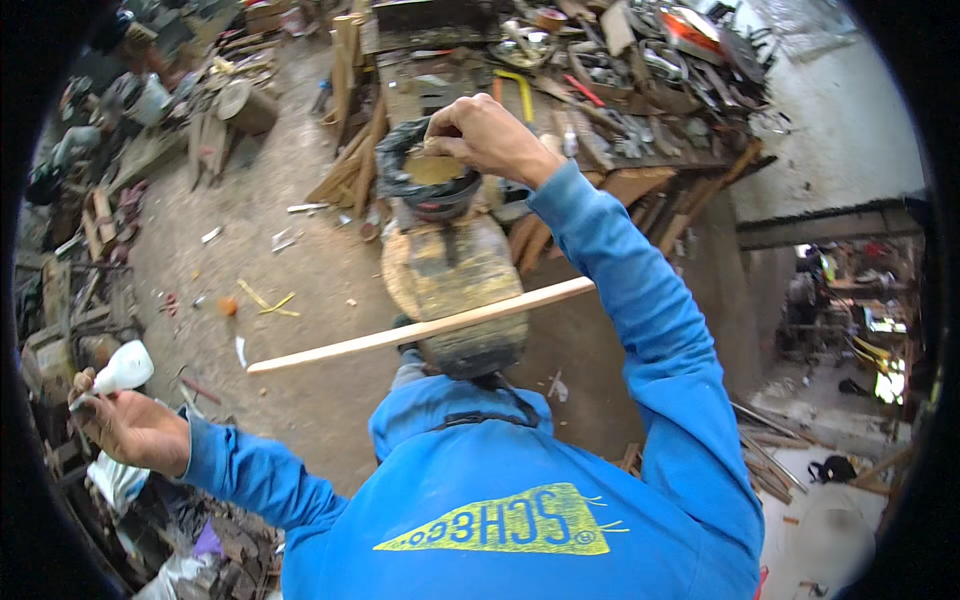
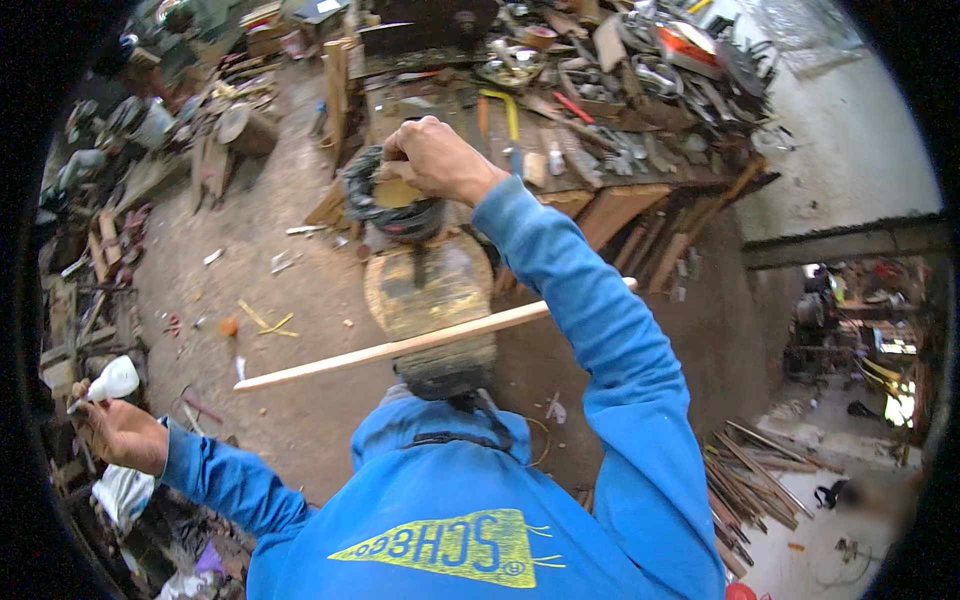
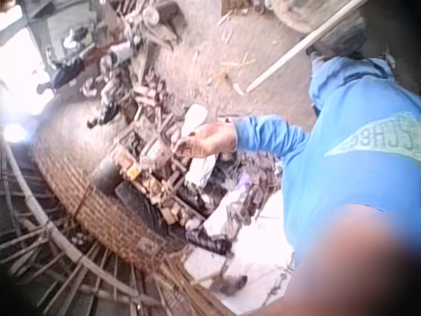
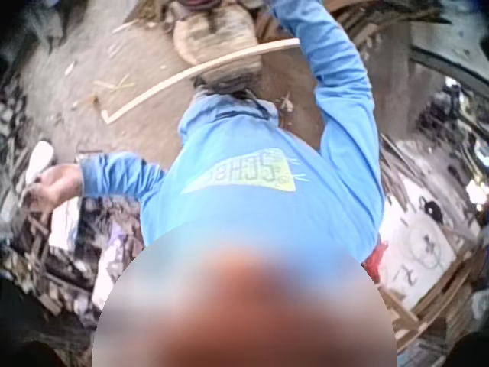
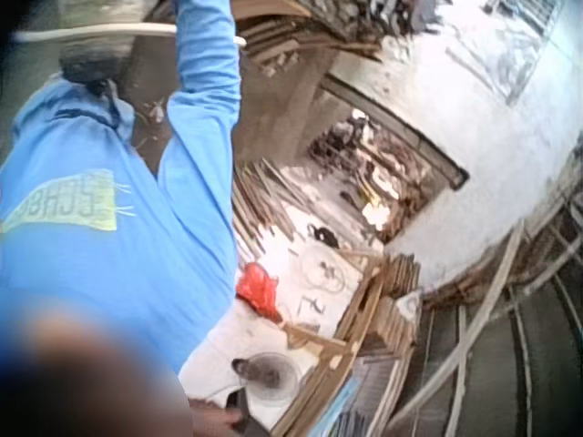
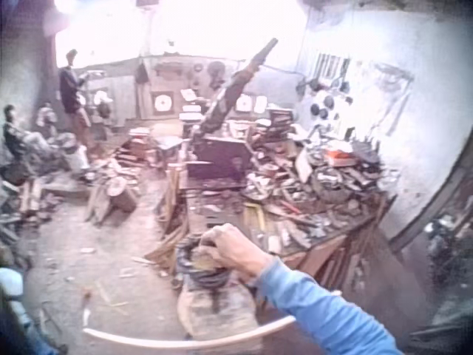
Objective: The person applies glue from a white tube to a long wooden dowel resting on a workbench. They then use a small piece of cloth to wipe the dowel and the workbench surface.
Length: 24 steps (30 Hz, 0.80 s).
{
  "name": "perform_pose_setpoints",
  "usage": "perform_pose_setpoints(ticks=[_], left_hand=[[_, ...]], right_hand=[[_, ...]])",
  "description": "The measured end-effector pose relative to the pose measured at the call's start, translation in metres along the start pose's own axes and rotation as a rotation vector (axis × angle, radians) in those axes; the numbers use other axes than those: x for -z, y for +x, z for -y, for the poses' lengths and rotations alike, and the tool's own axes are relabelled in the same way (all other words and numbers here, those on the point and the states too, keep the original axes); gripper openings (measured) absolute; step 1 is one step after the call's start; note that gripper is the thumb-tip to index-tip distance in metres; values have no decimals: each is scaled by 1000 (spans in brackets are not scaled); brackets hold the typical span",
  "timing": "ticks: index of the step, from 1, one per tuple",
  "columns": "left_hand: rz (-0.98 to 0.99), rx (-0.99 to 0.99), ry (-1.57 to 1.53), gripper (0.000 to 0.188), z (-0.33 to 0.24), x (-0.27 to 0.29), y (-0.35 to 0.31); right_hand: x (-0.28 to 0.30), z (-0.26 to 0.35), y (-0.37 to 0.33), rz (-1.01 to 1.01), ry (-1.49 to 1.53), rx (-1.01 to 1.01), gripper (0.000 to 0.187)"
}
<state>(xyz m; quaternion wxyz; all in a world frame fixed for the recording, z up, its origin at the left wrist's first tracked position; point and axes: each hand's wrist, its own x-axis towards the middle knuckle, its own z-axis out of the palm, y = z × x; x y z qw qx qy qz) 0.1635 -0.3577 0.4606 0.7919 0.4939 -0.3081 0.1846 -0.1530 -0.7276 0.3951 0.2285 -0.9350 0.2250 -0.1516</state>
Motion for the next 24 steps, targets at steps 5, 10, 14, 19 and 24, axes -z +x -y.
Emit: perform_pose_setpoints(ticks=[5,10,14,19,24], left_hand=[[142,206,97,21,19,23,-48],[144,311,130,23,29,34,-70],[169,333,97,25,31,19,-77],[258,308,103,25,24,1,-88],[245,335,93,23,10,1,-95]], right_hand=[[62,21,-109,34,341,-325,28],[12,37,-205,32,476,-601,14],[-30,42,-245,-146,-11,-298,12],[-8,9,-280,-182,-139,-349,12],[34,-53,-332,-250,11,-602,16]])
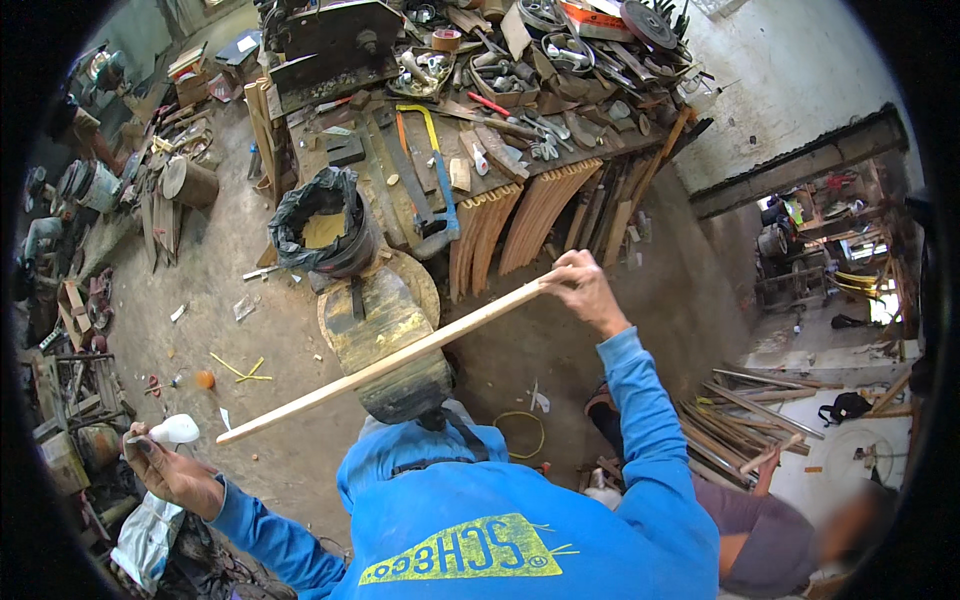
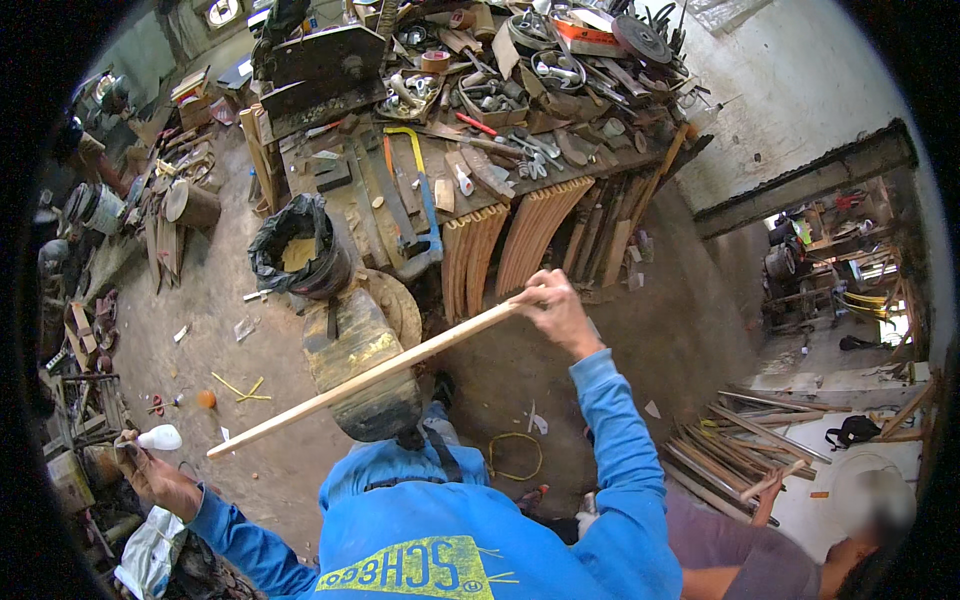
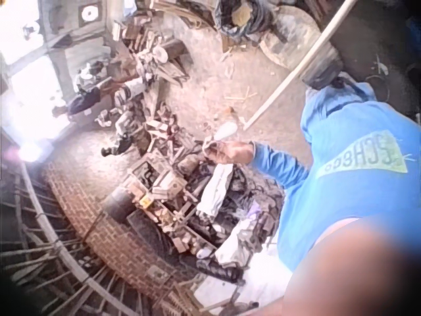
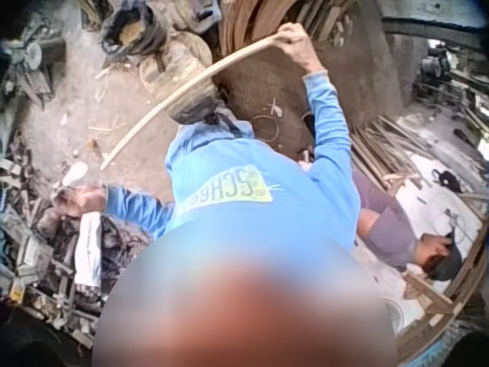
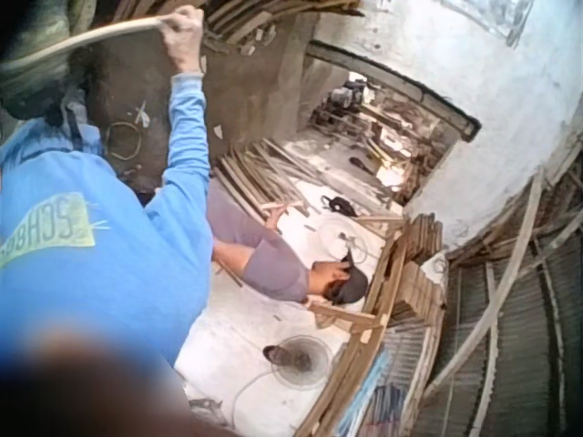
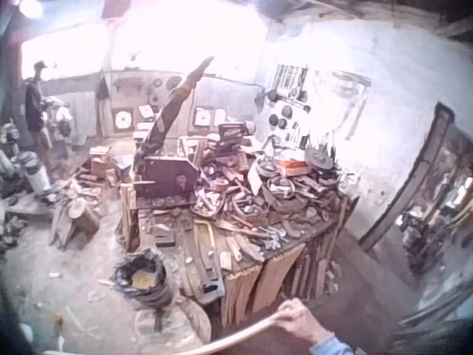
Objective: The person applies glue from a white tube to a long wooden dowel resting on a workbench. They then use a small piece of cloth to wipe the dowel and the workbench surface.
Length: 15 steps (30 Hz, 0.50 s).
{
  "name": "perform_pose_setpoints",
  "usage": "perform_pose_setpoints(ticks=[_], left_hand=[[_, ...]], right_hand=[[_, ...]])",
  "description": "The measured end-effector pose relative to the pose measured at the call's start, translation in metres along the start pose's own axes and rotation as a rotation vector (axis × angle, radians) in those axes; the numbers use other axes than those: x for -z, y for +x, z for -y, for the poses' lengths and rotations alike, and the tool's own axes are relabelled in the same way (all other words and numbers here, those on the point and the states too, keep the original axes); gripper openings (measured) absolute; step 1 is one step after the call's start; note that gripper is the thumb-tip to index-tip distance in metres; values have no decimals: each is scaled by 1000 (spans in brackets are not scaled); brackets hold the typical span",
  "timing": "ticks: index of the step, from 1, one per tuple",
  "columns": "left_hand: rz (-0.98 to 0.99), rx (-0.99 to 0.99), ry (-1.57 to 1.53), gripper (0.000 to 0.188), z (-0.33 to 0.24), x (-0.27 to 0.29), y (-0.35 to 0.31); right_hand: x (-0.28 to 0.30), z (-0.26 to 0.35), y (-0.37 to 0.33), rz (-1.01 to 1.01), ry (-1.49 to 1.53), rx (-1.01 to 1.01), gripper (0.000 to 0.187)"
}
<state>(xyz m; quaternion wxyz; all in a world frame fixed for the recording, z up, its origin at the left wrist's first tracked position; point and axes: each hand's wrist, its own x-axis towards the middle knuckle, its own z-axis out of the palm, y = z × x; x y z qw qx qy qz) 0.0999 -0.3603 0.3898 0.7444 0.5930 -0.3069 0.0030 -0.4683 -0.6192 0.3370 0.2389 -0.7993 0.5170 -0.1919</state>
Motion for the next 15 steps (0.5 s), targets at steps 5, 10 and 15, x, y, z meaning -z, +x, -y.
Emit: perform_pose_setpoints(ticks=[5,10,15], left_hand=[[4,27,-16,25,-3,4,-7],[-67,-51,55,26,-27,6,-43],[-188,3,92,16,-71,-7,-83]], right_hand=[[39,-57,4,-8,331,-275,16],[11,-17,9,51,-42,128,12],[-62,67,8,24,19,515,11]])
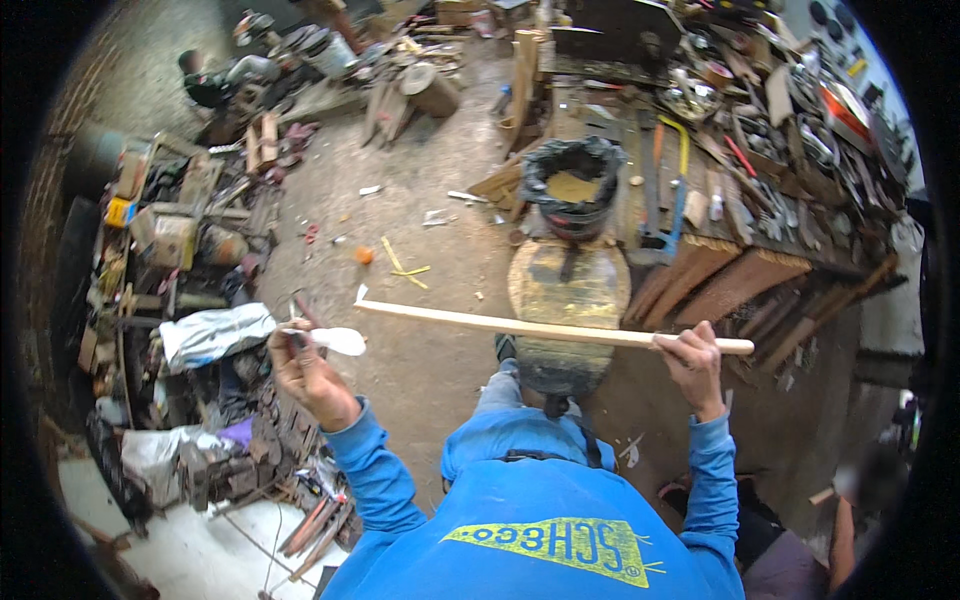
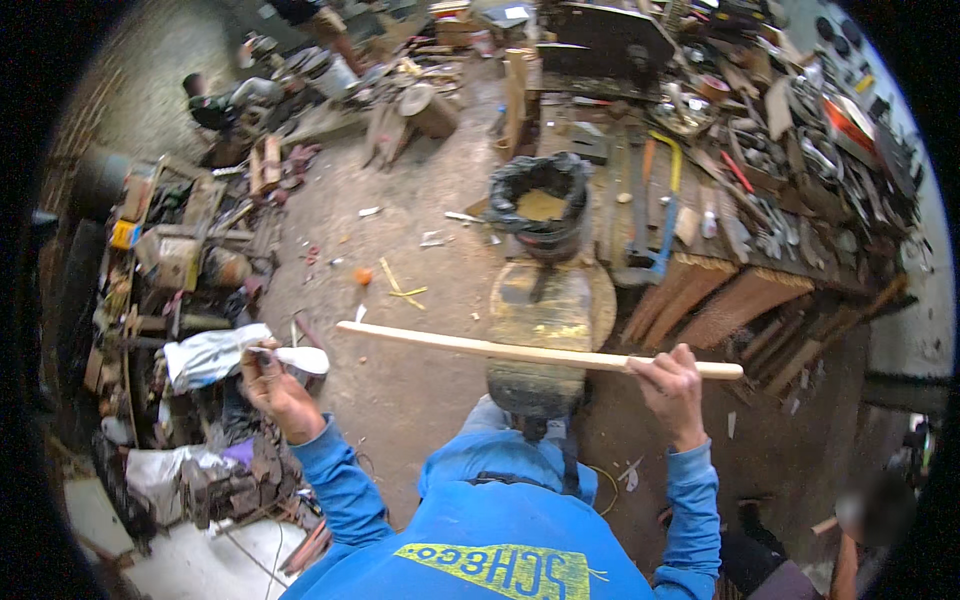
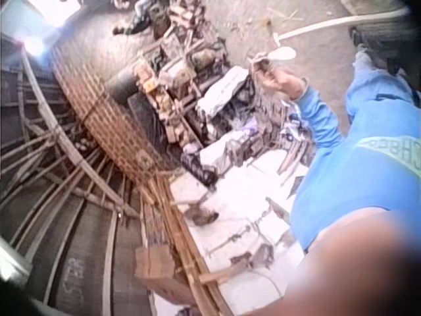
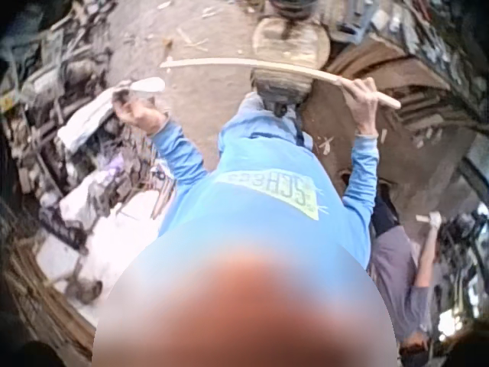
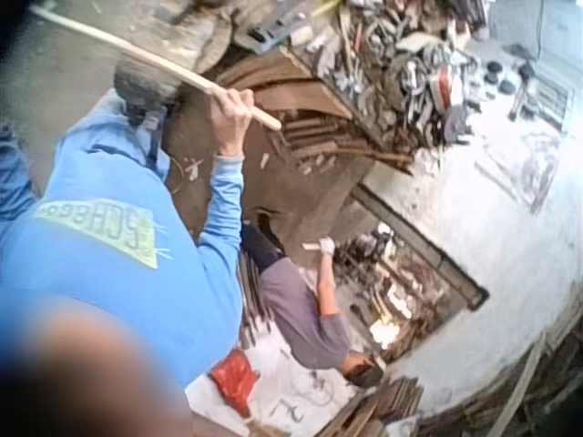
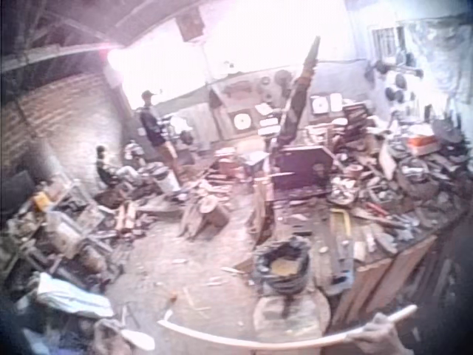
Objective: The person applies glue from a white tube to a long wooden dowel resting on a workbench. They then use a small piece of cloth to wipe the dowel and the workbench surface.
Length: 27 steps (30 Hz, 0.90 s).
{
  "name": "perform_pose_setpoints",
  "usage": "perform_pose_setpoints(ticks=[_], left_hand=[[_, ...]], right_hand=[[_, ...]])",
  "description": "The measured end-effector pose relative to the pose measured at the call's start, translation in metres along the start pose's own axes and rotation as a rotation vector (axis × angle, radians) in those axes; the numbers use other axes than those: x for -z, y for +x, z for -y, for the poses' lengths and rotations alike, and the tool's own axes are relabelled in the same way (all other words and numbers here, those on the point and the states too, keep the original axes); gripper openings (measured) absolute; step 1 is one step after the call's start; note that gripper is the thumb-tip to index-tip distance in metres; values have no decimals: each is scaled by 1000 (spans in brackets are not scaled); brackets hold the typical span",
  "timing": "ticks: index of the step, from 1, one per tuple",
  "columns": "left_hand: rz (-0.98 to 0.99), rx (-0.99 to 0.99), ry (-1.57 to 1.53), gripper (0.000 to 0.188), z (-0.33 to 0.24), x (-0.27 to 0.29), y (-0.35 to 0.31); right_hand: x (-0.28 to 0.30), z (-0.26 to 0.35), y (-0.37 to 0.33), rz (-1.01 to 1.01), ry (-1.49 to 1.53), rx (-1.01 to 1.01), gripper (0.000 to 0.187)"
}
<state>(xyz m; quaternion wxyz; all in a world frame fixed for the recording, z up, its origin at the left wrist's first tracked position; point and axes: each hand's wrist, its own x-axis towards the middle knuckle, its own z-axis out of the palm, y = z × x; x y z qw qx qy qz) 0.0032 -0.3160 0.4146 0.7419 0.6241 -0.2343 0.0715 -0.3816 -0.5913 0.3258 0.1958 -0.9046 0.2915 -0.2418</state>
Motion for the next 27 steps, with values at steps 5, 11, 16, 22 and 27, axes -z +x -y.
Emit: perform_pose_setpoints(ticks=[5,11,16,22,27], left_hand=[[-88,9,68,20,-16,19,-9],[-140,68,26,19,13,70,16],[-78,69,3,18,46,117,68],[-34,167,-60,21,97,163,119],[19,176,-61,23,125,182,149]], right_hand=[[-80,86,48,116,50,159,14],[-172,176,86,157,34,182,16],[-236,238,114,146,143,43,13],[-245,264,119,43,15,77,12],[-275,290,119,179,-52,38,13]])
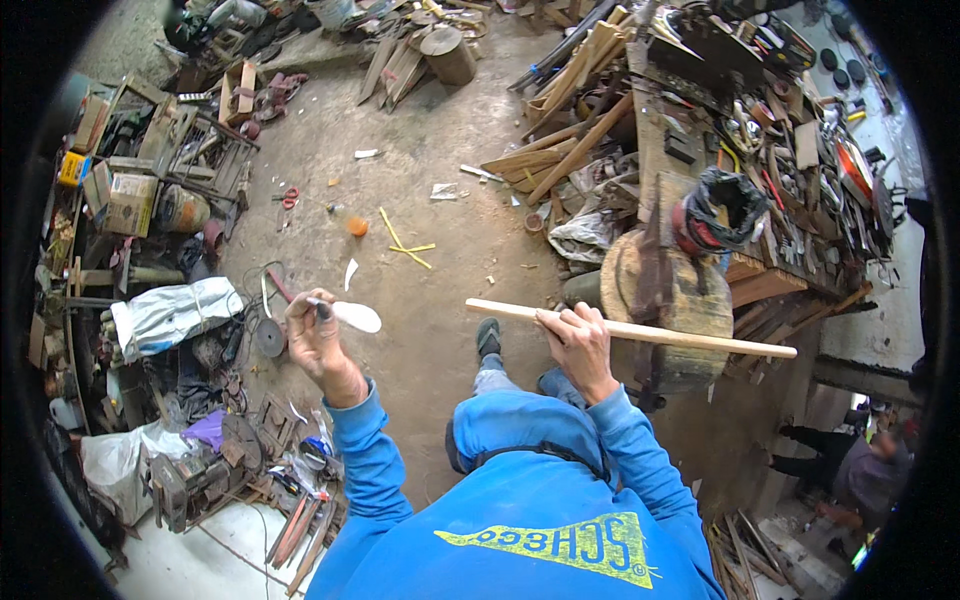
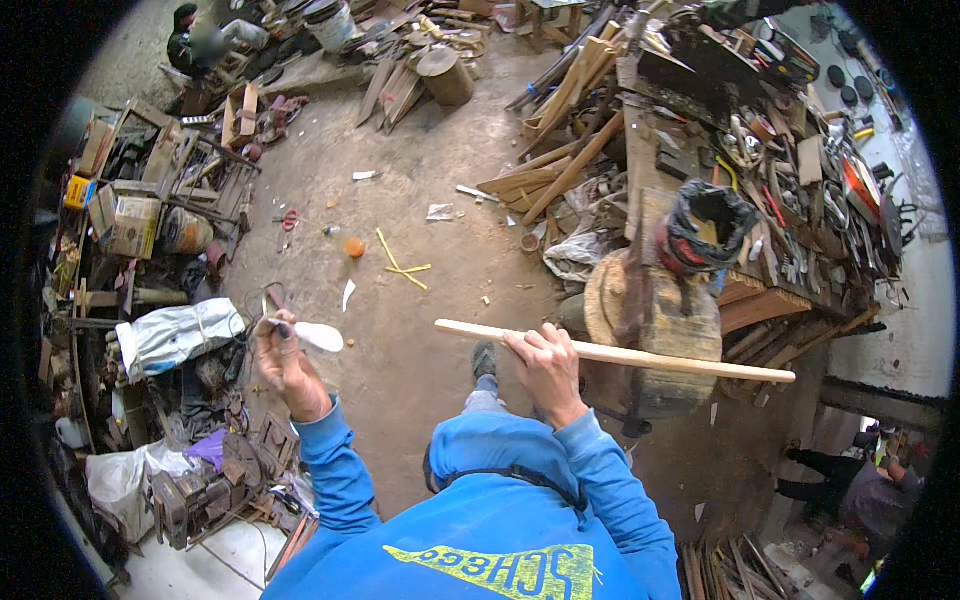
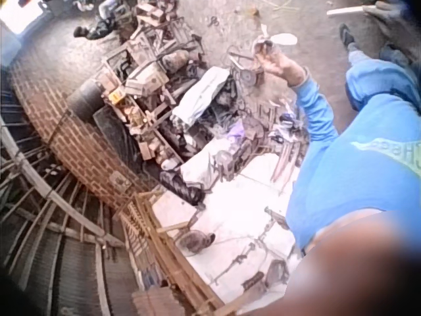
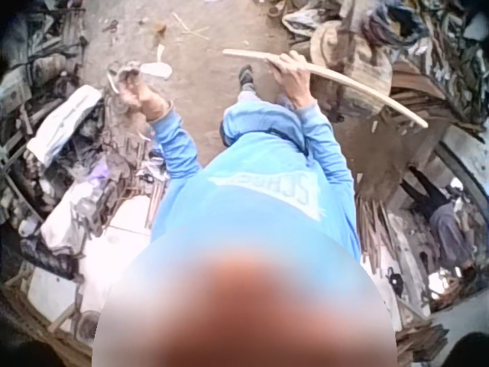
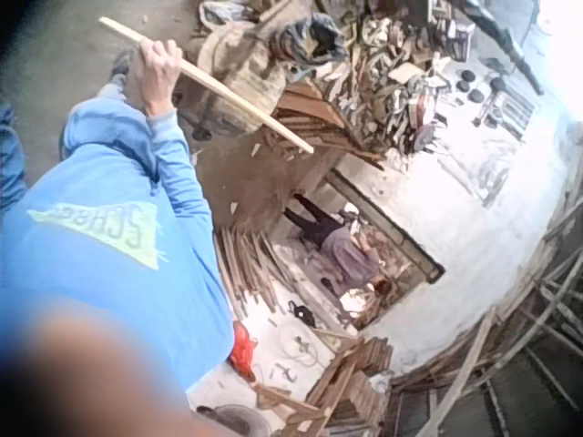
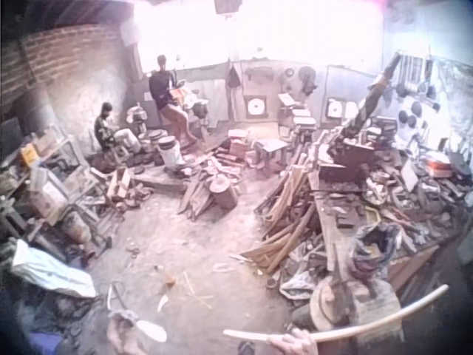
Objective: The person applies glue from a white tube to a long wooden dowel resting on a workbench. They then use a small piece of cloth to wipe the dowel and the workbench surface.
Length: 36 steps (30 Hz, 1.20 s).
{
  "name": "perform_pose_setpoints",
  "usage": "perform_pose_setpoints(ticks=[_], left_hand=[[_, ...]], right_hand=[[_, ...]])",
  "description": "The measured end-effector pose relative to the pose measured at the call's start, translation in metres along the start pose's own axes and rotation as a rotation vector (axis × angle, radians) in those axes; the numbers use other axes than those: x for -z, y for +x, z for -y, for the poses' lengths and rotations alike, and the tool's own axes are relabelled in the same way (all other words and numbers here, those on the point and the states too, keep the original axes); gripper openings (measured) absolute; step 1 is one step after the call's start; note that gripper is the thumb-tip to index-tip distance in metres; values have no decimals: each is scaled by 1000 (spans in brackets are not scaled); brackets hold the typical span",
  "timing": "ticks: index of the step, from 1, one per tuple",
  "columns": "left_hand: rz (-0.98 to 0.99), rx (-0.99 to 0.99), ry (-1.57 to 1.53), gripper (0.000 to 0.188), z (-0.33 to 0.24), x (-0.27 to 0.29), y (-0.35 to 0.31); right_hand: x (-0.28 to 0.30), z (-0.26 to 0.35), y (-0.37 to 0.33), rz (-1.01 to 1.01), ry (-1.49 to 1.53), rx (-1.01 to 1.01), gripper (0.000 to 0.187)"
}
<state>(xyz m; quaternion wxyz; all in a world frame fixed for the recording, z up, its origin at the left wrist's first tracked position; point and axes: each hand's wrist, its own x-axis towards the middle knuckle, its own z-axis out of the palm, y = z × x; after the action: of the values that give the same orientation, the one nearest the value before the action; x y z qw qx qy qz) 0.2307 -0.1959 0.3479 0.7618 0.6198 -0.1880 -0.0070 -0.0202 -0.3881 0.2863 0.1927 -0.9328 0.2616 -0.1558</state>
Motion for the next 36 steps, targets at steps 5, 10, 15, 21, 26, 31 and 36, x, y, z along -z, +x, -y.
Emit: perform_pose_setpoints(ticks=[5,10,15,21,26,31,36], left_hand=[[-11,-11,-3,21,-2,9,11],[-44,43,29,20,0,19,10],[-57,78,-1,22,9,28,10],[-17,95,-30,22,12,30,21],[20,64,22,25,16,17,24],[91,76,-33,27,25,16,21],[95,87,-9,25,43,27,17]], right_hand=[[-46,50,41,-14,3,73,16],[-48,71,54,117,-86,-3,38],[-42,86,26,175,-220,228,67],[-41,102,-7,282,-165,-84,72],[-63,114,-1,281,-173,-58,74],[-20,68,-42,122,-234,-386,78],[22,16,-66,-43,-369,-575,75]])
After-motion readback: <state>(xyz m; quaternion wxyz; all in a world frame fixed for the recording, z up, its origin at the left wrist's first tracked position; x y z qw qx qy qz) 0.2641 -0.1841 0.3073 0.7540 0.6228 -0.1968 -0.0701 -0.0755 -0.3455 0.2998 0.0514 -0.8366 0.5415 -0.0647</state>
